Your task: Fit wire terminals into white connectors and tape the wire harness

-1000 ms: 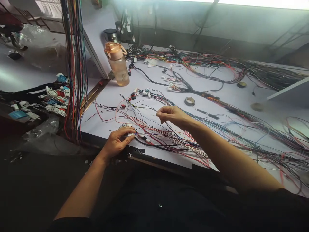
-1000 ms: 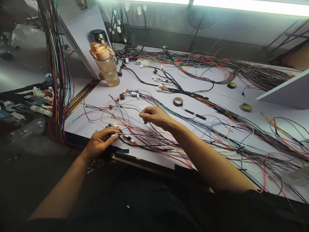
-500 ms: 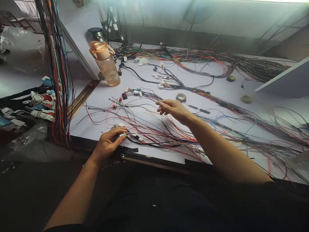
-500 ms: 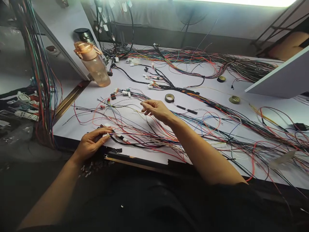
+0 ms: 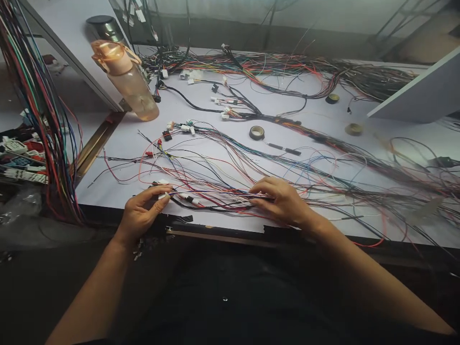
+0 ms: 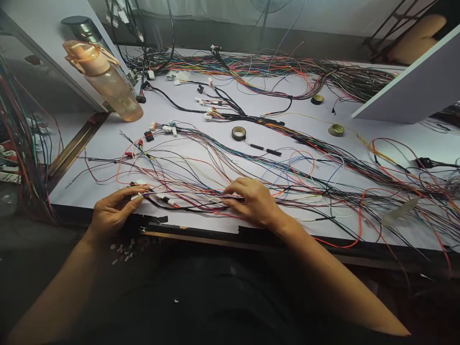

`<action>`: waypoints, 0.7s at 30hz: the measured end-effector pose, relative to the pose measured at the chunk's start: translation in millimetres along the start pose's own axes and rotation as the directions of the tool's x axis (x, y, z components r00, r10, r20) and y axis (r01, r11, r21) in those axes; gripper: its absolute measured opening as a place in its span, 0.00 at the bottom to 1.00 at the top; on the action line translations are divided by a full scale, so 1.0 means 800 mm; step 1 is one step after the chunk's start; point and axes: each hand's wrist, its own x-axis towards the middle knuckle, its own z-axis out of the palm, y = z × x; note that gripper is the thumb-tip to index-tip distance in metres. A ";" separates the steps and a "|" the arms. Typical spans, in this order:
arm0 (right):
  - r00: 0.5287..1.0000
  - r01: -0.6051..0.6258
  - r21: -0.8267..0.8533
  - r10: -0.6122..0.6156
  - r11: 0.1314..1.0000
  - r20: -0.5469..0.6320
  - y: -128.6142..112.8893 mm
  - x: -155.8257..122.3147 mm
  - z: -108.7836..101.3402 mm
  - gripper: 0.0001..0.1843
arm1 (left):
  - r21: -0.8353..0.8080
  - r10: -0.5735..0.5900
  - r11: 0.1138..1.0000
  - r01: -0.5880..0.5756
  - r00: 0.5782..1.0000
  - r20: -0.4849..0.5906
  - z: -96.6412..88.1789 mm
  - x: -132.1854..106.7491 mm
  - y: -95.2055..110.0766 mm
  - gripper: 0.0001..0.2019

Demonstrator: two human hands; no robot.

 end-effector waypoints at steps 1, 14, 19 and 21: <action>1.000 0.018 -0.064 -0.019 0.998 -0.006 0.000 -0.006 0.005 0.13 | 0.016 -0.017 1.000 0.017 1.000 -0.007 0.000 0.000 0.002 0.11; 0.993 -0.028 -0.159 0.009 0.987 -0.118 0.015 -0.015 0.024 0.10 | -0.039 -0.227 0.974 0.223 0.963 -0.143 0.007 0.010 0.027 0.15; 0.989 0.021 -0.185 -0.047 0.983 -0.137 0.009 -0.014 0.022 0.10 | -0.200 -0.279 0.951 0.237 0.934 -0.222 0.004 0.009 0.029 0.16; 0.989 0.044 -0.203 -0.071 0.978 -0.128 0.005 -0.012 0.021 0.10 | -0.302 -0.294 0.927 0.221 0.929 -0.223 0.003 0.008 0.028 0.14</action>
